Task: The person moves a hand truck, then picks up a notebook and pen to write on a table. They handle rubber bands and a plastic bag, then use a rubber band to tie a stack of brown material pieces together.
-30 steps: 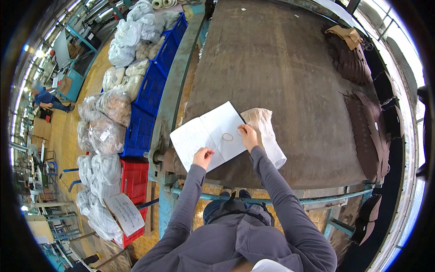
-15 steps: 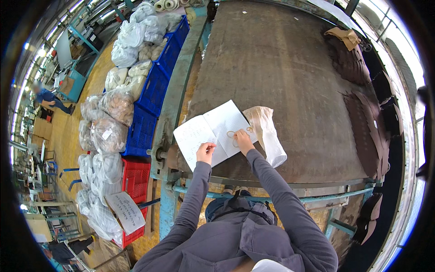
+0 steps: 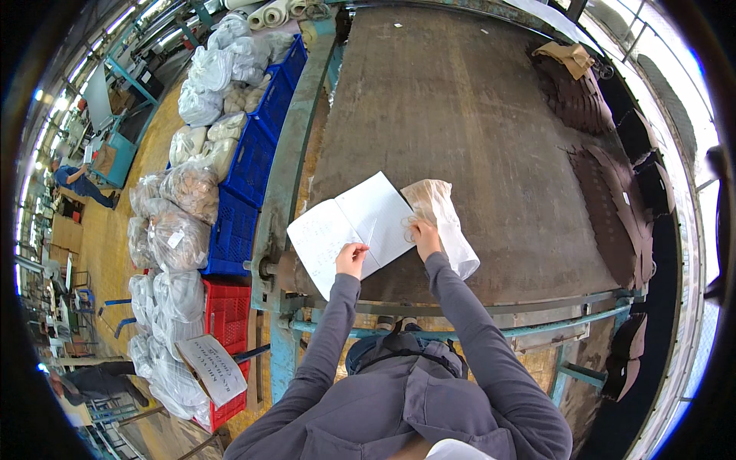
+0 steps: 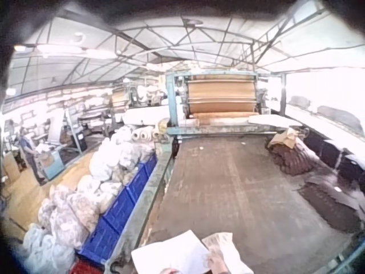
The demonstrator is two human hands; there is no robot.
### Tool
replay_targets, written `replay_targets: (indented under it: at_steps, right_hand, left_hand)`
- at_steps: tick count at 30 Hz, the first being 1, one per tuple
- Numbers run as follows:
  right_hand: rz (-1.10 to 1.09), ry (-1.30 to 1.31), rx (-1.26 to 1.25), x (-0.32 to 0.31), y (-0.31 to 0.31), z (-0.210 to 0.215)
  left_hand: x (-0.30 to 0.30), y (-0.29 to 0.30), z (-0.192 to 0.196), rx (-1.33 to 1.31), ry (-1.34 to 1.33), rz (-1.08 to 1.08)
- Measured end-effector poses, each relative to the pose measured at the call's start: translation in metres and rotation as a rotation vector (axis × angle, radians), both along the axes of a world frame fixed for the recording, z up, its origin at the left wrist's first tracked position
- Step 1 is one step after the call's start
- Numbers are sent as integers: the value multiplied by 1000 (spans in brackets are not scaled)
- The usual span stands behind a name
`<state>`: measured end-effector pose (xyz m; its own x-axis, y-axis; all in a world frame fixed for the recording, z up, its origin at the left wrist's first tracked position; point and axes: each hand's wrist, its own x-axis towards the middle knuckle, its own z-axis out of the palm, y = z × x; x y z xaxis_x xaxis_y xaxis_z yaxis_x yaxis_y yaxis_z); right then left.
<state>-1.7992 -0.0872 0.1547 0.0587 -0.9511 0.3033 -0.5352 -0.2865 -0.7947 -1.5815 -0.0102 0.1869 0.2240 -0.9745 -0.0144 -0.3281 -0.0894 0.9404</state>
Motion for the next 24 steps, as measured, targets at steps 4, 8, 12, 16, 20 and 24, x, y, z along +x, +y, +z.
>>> replay_targets:
  at_steps: [4,8,12,16,20,24]
  right_hand:
    - [-107,-698,633,6,31,56]
    - [-78,-1441,855,-23,97,92]
    - [-141,-1912,908,-88,152,93]
    - [-156,-2326,794,-130,176,80]
    - [-161,-2326,827,-137,163,85]
    - [-187,-1859,934,-113,129,92]
  left_hand:
    - [-9,-16,-1,-94,-105,19]
    - [-20,-24,-33,-115,-344,-41]
    - [-85,-13,18,-295,-448,-123]
    - [-159,15,69,-555,-320,-472]
    - [-189,27,65,-370,-487,-366]
    - [-172,8,36,-261,-444,-463]
